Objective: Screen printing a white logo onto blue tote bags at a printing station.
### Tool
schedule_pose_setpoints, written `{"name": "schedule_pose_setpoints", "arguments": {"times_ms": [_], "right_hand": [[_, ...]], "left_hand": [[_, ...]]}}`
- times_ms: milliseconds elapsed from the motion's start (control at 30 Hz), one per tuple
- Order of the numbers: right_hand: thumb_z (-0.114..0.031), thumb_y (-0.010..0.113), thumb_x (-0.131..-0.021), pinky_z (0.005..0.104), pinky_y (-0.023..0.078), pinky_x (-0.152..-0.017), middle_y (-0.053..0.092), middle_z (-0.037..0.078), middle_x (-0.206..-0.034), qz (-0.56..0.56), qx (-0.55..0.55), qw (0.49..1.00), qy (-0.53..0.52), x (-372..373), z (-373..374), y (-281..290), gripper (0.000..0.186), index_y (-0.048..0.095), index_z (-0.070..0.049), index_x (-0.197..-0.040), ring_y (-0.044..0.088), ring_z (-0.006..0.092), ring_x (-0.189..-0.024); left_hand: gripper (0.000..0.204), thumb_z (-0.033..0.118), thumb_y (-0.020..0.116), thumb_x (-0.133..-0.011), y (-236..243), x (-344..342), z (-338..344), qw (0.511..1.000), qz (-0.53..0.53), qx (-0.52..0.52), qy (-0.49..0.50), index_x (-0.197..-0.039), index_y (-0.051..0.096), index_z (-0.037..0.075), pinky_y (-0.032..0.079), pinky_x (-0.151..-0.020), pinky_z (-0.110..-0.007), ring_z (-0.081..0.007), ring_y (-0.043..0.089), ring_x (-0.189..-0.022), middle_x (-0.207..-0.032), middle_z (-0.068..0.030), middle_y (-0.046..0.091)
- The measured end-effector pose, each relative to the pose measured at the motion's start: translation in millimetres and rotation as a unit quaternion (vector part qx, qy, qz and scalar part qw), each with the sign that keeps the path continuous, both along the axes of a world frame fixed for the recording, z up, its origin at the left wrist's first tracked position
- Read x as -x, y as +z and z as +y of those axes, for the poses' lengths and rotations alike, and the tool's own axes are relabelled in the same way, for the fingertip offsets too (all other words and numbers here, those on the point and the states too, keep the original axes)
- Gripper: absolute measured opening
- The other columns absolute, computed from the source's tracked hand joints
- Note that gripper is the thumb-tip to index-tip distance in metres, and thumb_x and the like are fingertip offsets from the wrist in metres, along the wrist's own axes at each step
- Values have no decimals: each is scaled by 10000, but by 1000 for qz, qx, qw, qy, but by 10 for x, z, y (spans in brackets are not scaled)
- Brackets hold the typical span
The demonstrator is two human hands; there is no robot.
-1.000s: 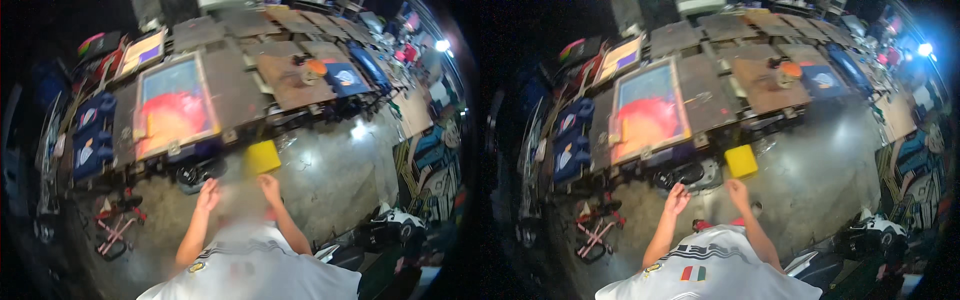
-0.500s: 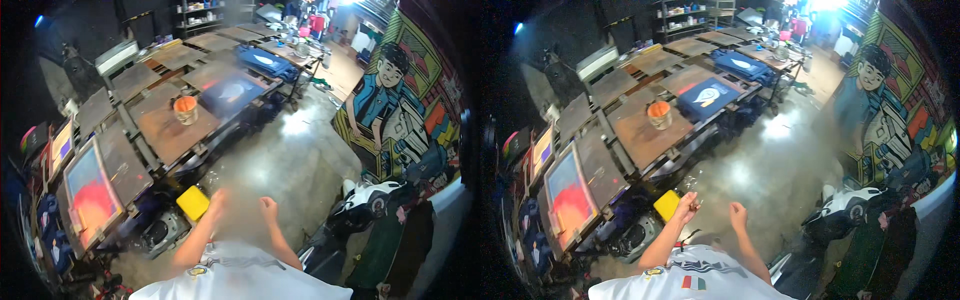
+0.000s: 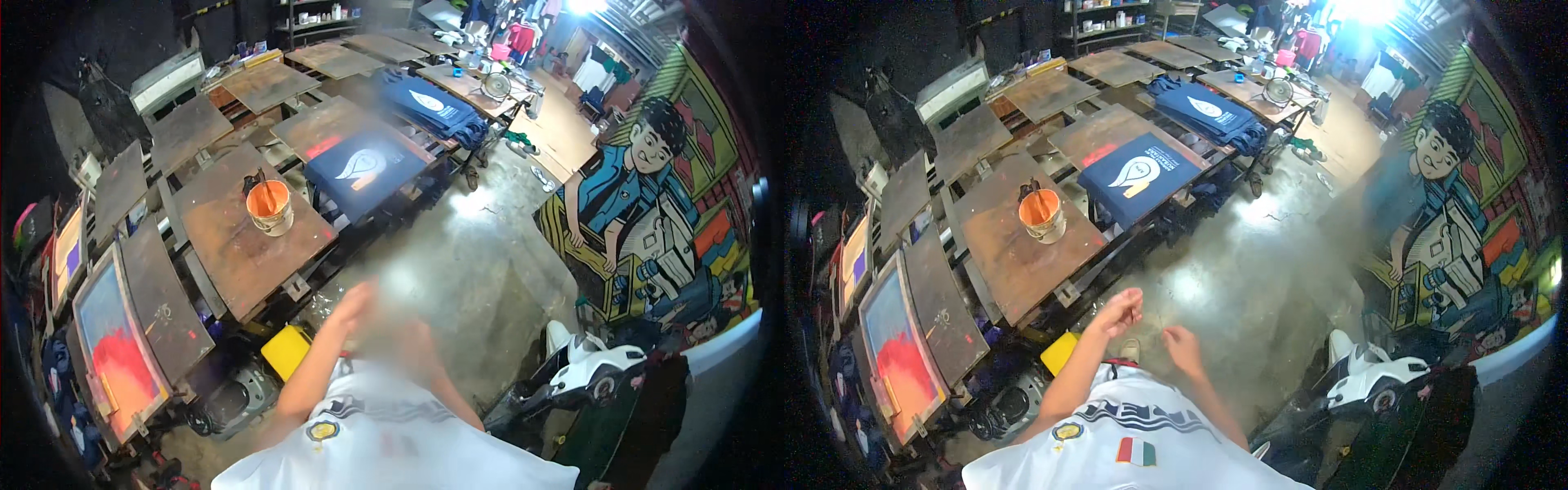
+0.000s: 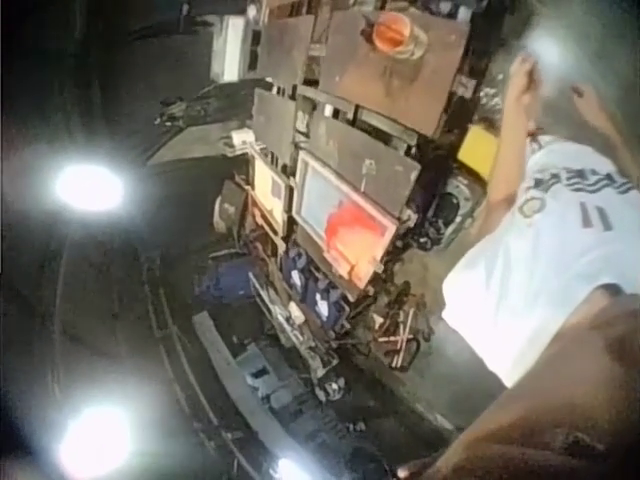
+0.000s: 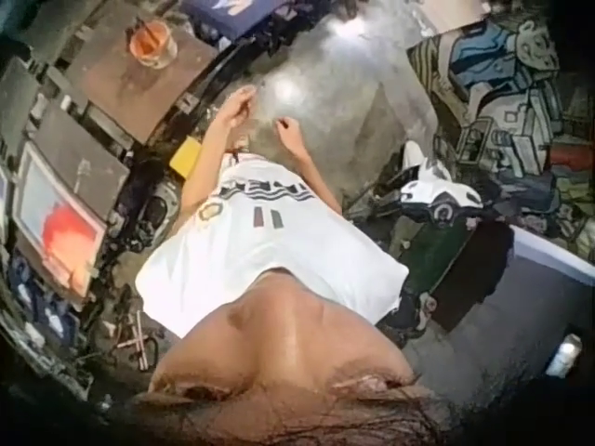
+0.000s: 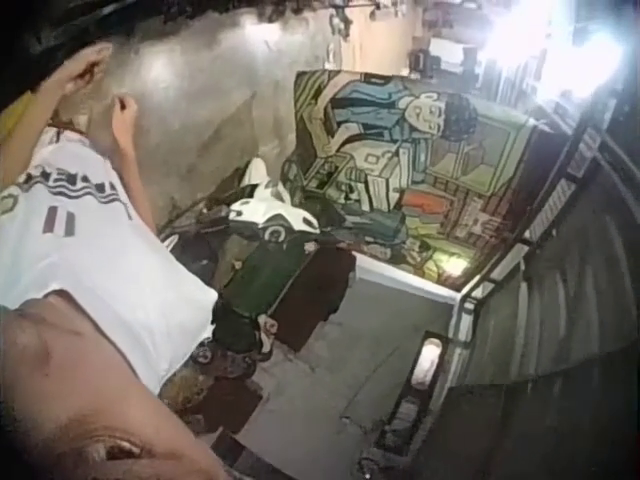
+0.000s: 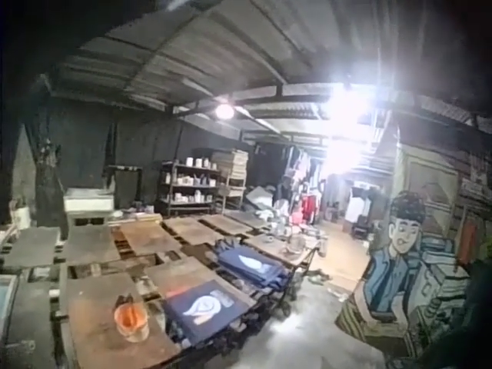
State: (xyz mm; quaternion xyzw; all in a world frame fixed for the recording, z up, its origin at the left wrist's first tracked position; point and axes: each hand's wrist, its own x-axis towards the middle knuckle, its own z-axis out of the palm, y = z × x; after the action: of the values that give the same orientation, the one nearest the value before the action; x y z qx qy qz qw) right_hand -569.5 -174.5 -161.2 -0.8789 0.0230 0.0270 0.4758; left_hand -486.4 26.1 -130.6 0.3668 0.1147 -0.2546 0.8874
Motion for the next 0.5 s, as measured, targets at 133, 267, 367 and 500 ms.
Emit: {"name": "schedule_pose_setpoints", "arguments": {"times_ms": [133,267,367,500], "right_hand": [[-106,631,-908,316,533,-737,728,117,-891,27,-151,987,-41,-770,-177,-252,191,705,31,-1019,687,185,-818],[-119,611,-941,281,521,-712,694,46,-821,-65,-156,982,-84,-1437,-265,-364,168,682,27,-983,636,112,-776],[-90,610,-938,283,524,-714,706,52,-836,-18,-148,985,-86,-1819,-337,-424,148,684,28,-990,641,116,-776],[-102,616,-942,284,518,-715,713,61,-858,26,-191,977,-93,-2542,-464,-223,147,687,22,-979,636,115,-770]], "left_hand": [[163,225,685,-948,141,-704,-35,999,-43,-22,22,-1038,587,131,515,-611,-277,-95,557,-615,-742,42,576],[139,236,674,-955,-216,-1120,-51,997,20,7,69,-1027,594,148,508,-606,-279,-100,568,-630,-720,44,572],[134,257,675,-951,-329,-1280,-82,992,69,-38,98,-1018,611,160,507,-638,-300,-112,587,-660,-759,40,618],[198,334,653,-953,-742,-1643,-122,990,-8,-126,62,-1065,642,171,512,-726,-358,-139,618,-757,-937,23,695]]}}
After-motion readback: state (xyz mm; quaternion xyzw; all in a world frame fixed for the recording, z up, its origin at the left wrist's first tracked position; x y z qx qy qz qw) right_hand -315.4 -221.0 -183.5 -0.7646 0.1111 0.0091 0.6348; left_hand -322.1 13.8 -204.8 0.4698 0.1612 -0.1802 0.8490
